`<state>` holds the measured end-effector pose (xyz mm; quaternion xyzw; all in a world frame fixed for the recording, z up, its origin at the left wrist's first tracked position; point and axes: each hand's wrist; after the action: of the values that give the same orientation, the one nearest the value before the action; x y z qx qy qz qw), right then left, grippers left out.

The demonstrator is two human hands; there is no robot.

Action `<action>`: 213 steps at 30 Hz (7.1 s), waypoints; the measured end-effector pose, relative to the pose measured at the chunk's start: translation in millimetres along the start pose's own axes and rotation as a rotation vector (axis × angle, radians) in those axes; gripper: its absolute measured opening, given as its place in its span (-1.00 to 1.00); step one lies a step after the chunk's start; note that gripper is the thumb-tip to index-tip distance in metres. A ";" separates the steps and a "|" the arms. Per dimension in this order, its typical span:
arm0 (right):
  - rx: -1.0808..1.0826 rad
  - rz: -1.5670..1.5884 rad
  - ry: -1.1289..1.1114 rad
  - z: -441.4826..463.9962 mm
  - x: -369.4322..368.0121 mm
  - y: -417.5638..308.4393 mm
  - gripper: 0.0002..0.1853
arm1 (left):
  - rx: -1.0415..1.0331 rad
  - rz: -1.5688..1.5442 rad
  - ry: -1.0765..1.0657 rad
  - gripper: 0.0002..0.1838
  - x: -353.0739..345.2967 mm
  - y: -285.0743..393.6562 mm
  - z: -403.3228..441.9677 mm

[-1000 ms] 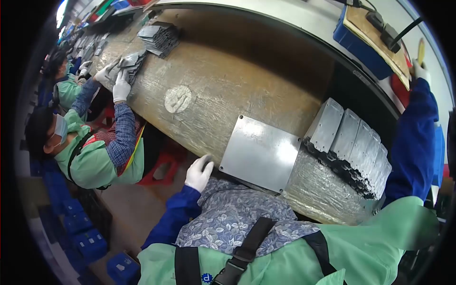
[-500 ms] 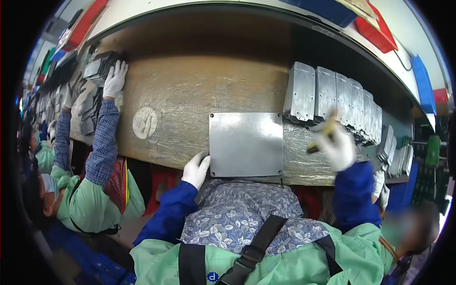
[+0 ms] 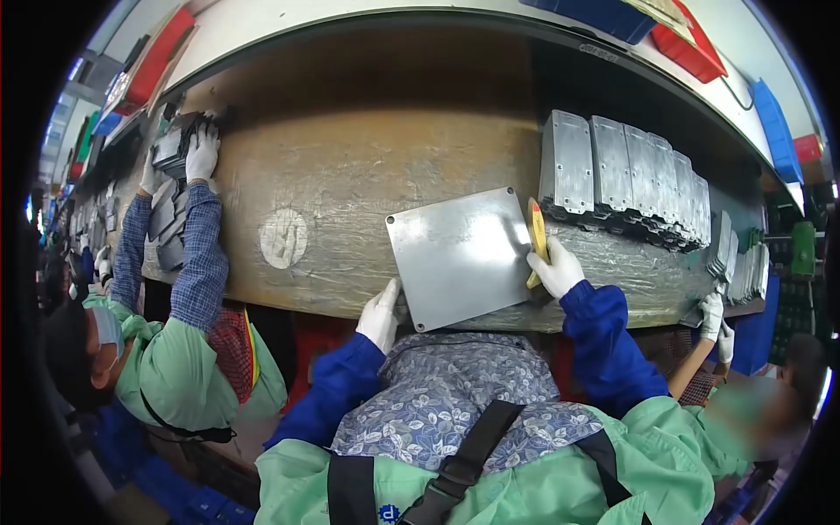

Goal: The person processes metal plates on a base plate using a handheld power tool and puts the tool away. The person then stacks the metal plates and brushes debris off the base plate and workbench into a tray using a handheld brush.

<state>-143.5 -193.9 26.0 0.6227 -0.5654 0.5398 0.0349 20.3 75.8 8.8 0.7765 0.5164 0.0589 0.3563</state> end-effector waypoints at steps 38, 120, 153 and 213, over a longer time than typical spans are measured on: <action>0.138 1.326 -0.393 -0.5 -78.3 -105.0 -0.80 | -0.564 -0.352 0.244 -0.50 45.7 82.8 -29.7; 0.195 1.039 0.028 89.8 -60.8 -44.6 -0.86 | -0.518 -0.052 0.363 -0.48 62.8 84.5 -34.1; 0.214 1.114 -0.152 37.9 -35.3 9.7 -0.79 | -0.968 1.214 0.359 -0.42 -45.0 131.9 -110.4; -0.080 1.700 -0.220 137.2 -40.2 -148.3 -0.76 | -0.735 0.192 0.387 -0.45 96.3 41.8 -89.9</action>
<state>62.3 -203.7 24.6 0.0344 -0.8588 0.2989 -0.4146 55.0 192.4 74.3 0.6170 0.4438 0.4164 0.4989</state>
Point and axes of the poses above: each hand's wrist, its own z-axis towards the middle knuckle, its own x-axis out of the back of the hand, y = z × x, and after that the axes turned 1 degree about y, right-handed
